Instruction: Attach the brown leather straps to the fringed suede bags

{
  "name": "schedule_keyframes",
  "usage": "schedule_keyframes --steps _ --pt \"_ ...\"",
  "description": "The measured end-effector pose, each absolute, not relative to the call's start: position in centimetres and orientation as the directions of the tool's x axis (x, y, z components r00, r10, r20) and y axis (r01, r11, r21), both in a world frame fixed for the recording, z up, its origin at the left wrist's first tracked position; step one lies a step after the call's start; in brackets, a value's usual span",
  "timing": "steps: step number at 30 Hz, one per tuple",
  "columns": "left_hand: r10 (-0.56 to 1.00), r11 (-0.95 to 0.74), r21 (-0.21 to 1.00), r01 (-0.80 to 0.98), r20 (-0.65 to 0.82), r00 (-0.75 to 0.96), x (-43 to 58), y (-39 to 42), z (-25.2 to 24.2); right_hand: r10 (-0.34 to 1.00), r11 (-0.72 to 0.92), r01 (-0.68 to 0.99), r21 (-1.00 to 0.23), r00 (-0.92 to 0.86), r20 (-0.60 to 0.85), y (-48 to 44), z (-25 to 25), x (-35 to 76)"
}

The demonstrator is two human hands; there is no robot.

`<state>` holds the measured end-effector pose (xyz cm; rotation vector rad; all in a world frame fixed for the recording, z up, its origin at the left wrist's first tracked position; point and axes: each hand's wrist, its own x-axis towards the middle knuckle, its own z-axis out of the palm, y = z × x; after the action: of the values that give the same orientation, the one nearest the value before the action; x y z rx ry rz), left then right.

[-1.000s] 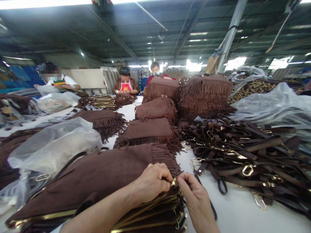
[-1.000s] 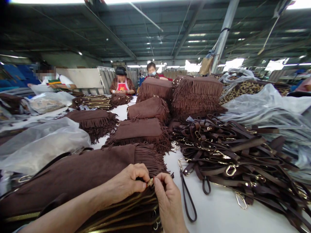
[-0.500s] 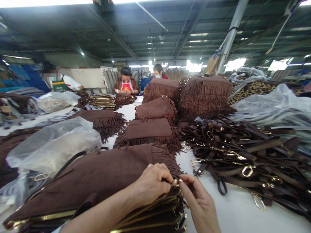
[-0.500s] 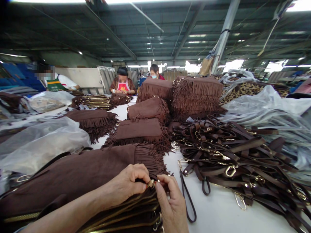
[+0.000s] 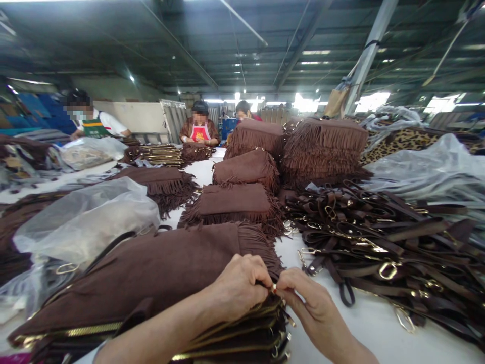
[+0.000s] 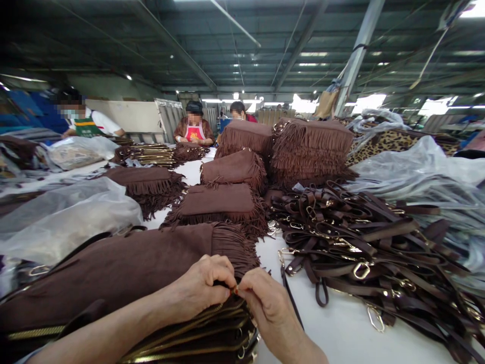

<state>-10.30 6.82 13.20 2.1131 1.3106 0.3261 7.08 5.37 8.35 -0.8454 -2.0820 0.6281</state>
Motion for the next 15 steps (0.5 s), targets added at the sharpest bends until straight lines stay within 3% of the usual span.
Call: schedule_keyframes --steps 10,15 --pt "0.877 -0.326 0.599 0.731 -0.096 0.47 -10.3 6.9 13.0 0.797 0.596 0.461 -0.658 -0.436 0.417 4.7 7.2 6.6" --pt "0.879 -0.34 0.629 0.699 -0.051 0.474 -10.4 6.7 12.7 0.894 0.447 0.506 -0.738 -0.23 0.384 3.5 6.7 6.3"
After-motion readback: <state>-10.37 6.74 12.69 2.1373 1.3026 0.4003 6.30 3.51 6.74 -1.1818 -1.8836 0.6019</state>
